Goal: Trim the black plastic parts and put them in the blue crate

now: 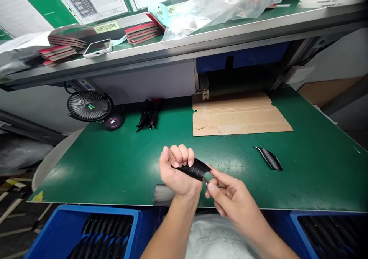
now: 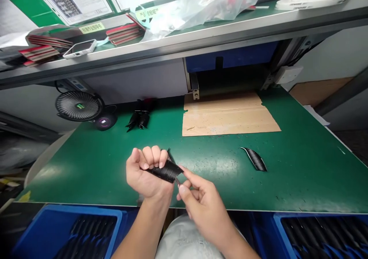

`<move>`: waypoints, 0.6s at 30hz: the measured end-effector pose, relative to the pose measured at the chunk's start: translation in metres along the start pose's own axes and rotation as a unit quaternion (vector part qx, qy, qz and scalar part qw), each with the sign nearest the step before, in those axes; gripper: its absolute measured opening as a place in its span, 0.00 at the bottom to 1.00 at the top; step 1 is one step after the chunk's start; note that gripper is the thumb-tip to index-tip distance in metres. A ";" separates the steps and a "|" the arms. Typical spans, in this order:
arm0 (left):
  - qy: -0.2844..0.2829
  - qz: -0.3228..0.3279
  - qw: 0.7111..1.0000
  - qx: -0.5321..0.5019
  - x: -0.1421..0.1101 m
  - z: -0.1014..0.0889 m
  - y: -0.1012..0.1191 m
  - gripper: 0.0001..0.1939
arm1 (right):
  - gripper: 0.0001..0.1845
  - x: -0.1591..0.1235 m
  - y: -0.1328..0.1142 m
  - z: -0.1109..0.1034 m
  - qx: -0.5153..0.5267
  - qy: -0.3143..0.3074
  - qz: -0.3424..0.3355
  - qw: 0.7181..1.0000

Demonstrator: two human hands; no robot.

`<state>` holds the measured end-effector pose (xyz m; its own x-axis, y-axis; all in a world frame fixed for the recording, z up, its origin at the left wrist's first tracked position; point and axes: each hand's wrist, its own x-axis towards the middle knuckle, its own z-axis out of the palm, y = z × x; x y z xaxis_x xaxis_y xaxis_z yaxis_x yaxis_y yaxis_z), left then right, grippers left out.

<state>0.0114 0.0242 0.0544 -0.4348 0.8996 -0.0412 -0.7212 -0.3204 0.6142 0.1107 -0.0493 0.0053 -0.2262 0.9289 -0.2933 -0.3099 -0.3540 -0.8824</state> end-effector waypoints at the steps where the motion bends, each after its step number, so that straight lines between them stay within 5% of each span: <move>1: -0.004 0.003 1.000 -0.001 -0.001 0.000 0.001 0.24 | 0.29 0.000 0.000 0.000 0.005 -0.011 0.007 1.000; 7: -0.023 0.021 0.999 0.018 -0.006 -0.001 0.007 0.25 | 0.26 0.001 0.001 -0.001 -0.017 -0.019 0.017 1.000; 18: -0.080 0.037 0.996 -0.005 -0.013 -0.004 0.008 0.25 | 0.17 -0.008 -0.009 0.007 -0.228 0.040 -0.111 0.967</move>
<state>0.0090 0.0088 0.0573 -0.3967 0.9086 0.1310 -0.6952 -0.3905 0.6035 0.1089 -0.0547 0.0182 -0.1233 0.9883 -0.0902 0.1007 -0.0780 -0.9919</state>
